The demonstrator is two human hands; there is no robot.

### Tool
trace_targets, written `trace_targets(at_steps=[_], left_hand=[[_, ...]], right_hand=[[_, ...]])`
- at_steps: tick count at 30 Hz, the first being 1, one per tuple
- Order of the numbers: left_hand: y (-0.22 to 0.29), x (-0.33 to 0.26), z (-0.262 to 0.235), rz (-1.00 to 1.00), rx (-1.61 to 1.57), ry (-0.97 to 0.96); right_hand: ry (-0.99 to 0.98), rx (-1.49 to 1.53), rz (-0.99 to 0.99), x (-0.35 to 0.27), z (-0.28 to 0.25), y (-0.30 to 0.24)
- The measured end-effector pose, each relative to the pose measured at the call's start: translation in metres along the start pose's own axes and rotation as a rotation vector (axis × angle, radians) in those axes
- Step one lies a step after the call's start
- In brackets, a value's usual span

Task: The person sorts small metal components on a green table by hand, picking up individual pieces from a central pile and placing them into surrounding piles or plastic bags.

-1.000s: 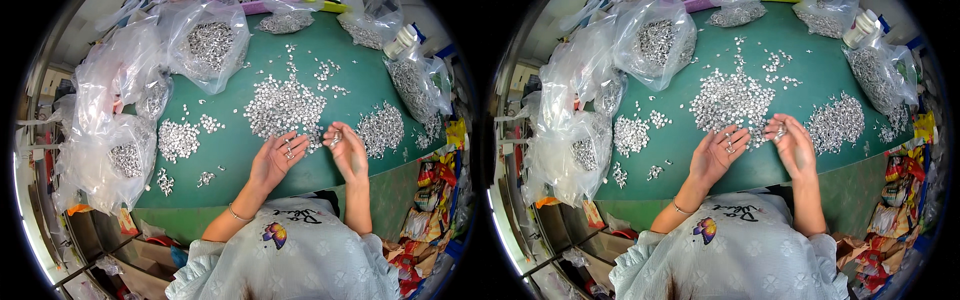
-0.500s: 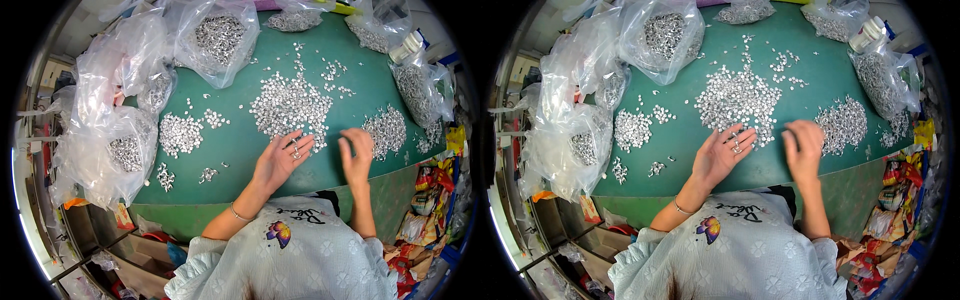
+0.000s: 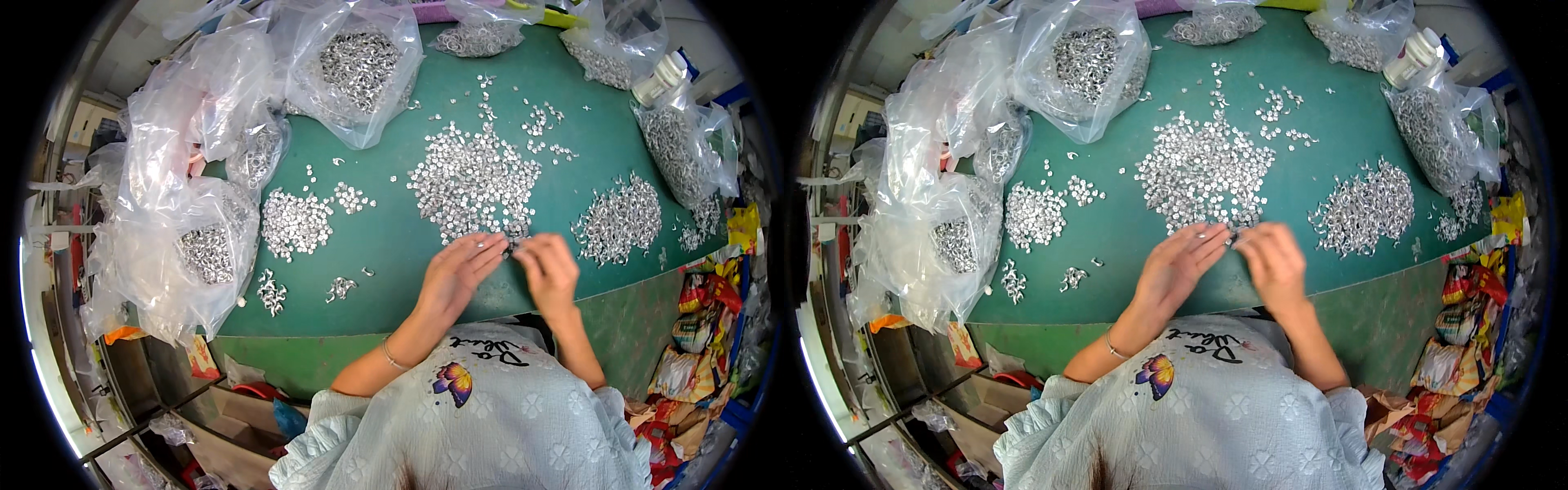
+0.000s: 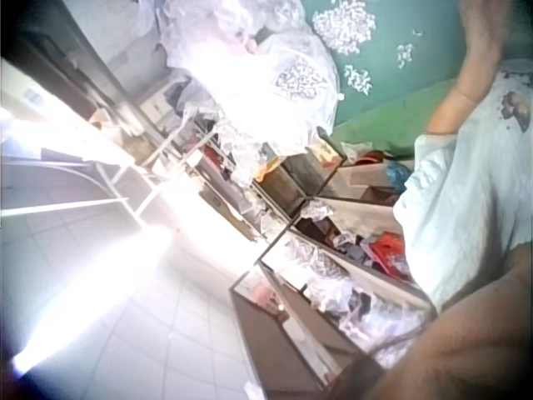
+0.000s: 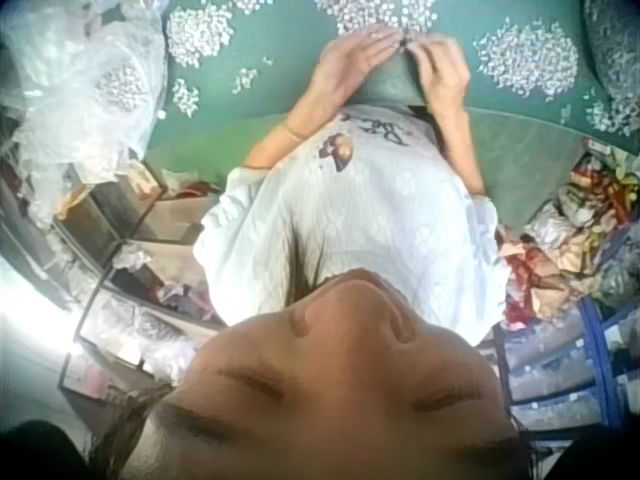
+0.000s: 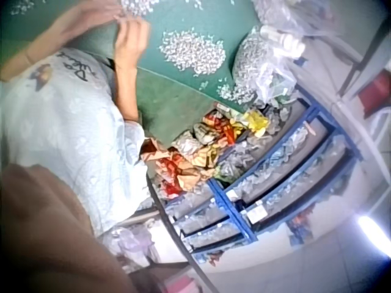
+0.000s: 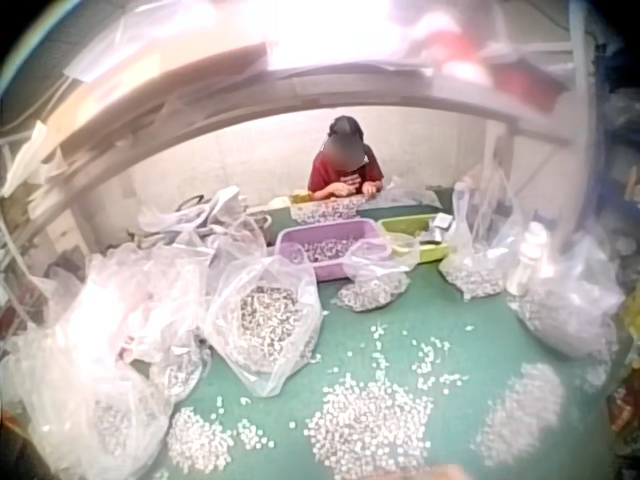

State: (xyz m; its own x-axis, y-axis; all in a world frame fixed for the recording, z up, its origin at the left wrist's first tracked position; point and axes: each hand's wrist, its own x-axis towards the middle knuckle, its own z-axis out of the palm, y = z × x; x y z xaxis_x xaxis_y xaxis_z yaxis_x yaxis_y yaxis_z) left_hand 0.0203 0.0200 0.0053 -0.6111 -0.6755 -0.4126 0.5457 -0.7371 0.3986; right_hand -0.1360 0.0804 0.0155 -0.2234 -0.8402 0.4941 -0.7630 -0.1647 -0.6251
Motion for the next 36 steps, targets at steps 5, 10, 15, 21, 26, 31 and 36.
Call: trace_targets(at_steps=[5, 10, 15, 21, 26, 31, 36], left_hand=[[0.031, -0.034, -0.026, 0.781, 1.418, 0.246], [0.039, -0.066, -0.069, 0.853, 1.935, 0.538], [0.029, -0.077, -0.097, 0.837, 2.099, 0.704], [0.028, -0.069, -0.097, 1.009, 1.851, 0.723], [0.033, -0.071, -0.109, 1.115, 1.795, 0.864], [0.029, -0.072, -0.103, 1.187, 1.82, 0.911], [0.003, -0.094, -0.088, 1.492, 1.606, 0.454]], right_hand=[[0.125, -0.44, 0.121, -0.001, -0.047, 0.064], [0.057, -0.592, 0.199, -0.003, -0.052, 0.067], [-0.041, -0.189, 0.06, 0.017, -0.012, 0.04], [-0.298, -0.163, -0.189, 0.047, 0.067, 0.012], [-0.479, -0.227, -0.339, 0.026, 0.083, 0.003], [-0.631, -0.092, -0.426, 0.01, 0.048, 0.009], [-0.288, 0.266, -0.131, 0.024, -0.004, 0.015]])
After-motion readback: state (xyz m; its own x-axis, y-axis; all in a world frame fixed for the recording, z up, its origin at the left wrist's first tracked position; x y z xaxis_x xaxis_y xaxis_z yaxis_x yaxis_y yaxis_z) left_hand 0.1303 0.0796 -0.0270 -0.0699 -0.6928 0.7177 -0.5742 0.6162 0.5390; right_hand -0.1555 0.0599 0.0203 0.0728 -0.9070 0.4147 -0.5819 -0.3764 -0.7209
